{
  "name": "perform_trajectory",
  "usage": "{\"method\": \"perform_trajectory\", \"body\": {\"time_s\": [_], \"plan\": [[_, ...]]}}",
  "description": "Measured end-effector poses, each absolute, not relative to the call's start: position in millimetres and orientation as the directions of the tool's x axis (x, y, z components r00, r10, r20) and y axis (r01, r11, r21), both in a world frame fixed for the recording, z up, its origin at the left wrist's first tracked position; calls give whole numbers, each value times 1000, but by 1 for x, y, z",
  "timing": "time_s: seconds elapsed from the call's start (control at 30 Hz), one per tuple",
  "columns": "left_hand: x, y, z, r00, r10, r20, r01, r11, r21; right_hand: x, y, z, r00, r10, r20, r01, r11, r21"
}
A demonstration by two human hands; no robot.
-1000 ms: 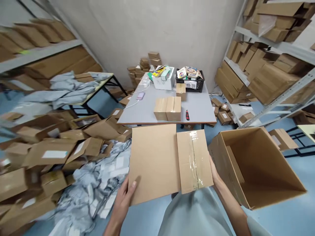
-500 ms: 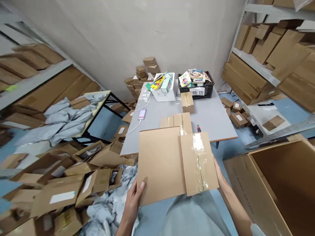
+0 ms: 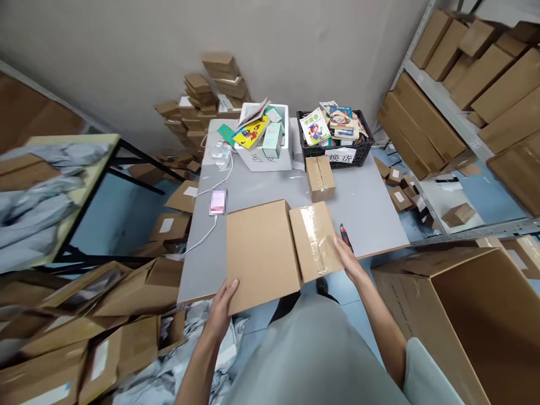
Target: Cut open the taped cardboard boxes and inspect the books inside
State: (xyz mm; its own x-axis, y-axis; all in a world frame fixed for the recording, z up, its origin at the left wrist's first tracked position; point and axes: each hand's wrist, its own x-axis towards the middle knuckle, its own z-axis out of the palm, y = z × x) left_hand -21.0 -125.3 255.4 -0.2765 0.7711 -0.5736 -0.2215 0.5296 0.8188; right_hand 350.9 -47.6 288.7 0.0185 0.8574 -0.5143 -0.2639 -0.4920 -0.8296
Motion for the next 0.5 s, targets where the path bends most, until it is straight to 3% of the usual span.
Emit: {"method": "perform_trajectory", "body": {"time_s": [0.2, 0.33, 0.5], "plan": [[-91, -109, 206, -80, 687, -722, -421, 633, 649, 329, -55, 304, 182, 852, -490, -34, -493, -870], [-127, -107, 165, -132, 655, -744, -455, 627, 632, 336, -61, 307, 264, 801, -538, -88, -535, -840], [-141, -86, 121, -47, 658, -752, -348, 695, 630, 348, -64, 303, 320, 742, -588, -117, -585, -802]]}}
